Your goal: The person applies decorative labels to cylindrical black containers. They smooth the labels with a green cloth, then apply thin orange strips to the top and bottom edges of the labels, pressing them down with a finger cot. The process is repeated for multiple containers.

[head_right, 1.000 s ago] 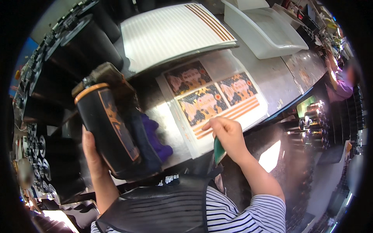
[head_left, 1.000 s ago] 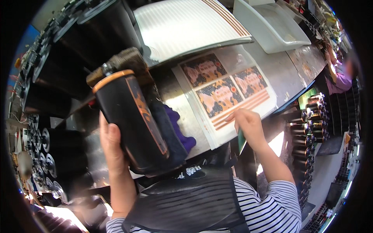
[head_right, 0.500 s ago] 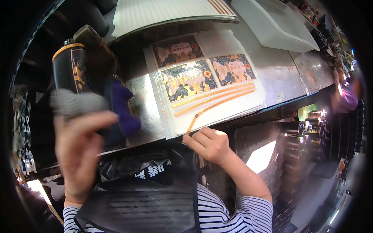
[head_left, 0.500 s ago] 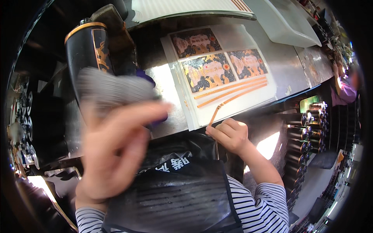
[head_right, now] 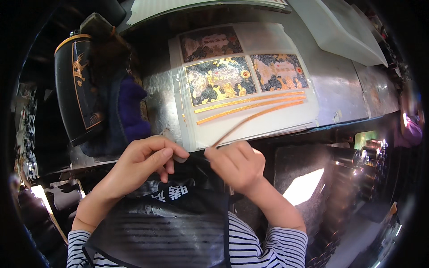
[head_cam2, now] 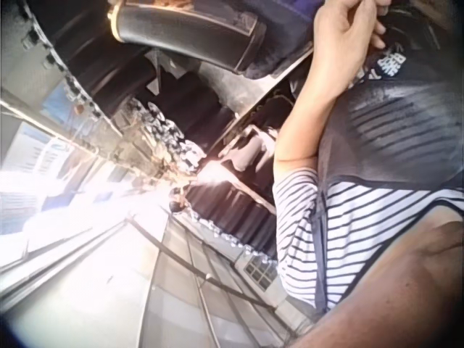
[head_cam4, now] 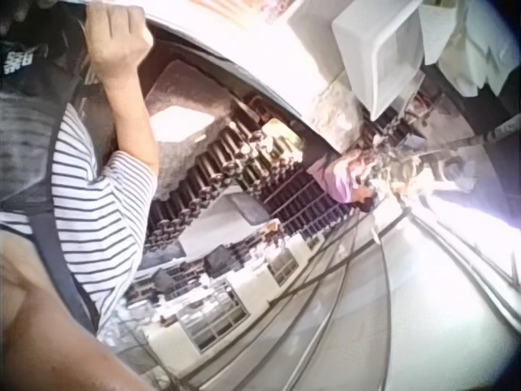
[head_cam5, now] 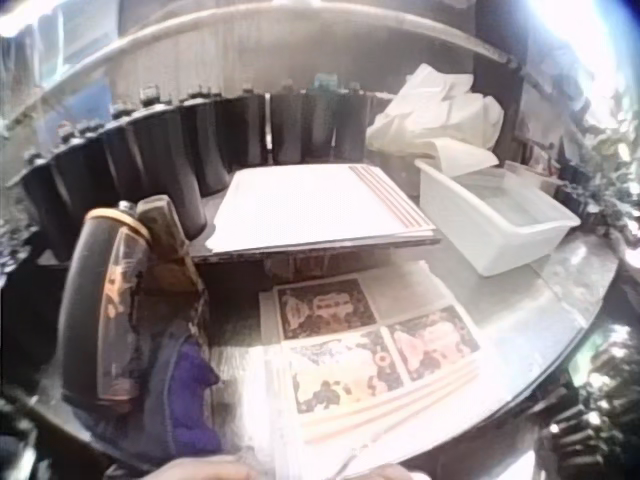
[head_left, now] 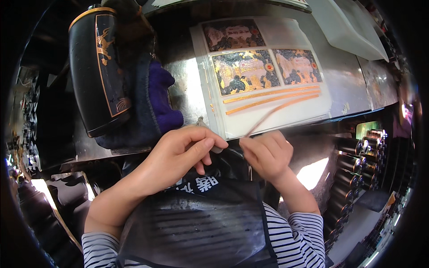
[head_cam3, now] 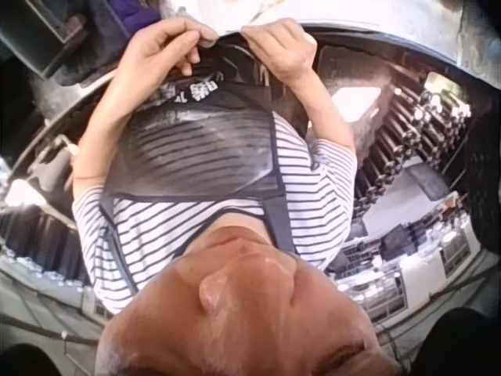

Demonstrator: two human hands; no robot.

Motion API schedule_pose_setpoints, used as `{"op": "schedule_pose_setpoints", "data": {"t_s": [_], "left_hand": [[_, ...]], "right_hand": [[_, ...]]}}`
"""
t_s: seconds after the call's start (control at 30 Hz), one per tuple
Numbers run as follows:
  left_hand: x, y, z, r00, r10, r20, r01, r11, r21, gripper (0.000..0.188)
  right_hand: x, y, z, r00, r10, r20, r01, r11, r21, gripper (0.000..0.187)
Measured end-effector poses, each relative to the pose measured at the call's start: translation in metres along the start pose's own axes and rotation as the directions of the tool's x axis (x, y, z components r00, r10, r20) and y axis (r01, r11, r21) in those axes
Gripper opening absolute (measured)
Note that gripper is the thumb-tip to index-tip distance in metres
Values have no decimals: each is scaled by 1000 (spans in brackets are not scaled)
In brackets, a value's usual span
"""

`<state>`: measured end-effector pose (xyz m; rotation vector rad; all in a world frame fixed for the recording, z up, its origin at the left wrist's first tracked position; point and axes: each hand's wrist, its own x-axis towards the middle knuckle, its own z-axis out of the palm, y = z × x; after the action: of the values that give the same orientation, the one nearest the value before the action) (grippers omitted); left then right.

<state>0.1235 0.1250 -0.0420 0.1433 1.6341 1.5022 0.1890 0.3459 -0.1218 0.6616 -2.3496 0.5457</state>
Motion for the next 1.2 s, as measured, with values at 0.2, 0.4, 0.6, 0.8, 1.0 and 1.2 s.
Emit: {"op": "schedule_pose_setpoints", "data": {"t_s": [0.2,0.4,0.6,0.8,1.0,1.2], "left_hand": [[9,8,3,981,-110,159,140,971,-195,21],[-28,15,-2,854,520,35,-382,578,721,12],[-94,28,-29,697,669,-259,-44,401,915,7],[-114,3,-73,549,621,-559,-82,706,703,17],[-106,-3,-91,580,563,-589,-154,786,599,18],[-104,-3,-98,603,563,-565,-208,795,570,18]], "right_hand": [[44,-28,-24,993,-116,1,115,991,71,19],[99,-38,-35,925,237,297,-322,904,282,36],[155,-55,-15,823,140,551,-511,606,609,11],[181,-78,19,764,219,607,-632,447,633,10],[186,-78,29,698,280,659,-709,398,582,11],[187,-76,32,688,266,675,-713,421,561,11]]}}
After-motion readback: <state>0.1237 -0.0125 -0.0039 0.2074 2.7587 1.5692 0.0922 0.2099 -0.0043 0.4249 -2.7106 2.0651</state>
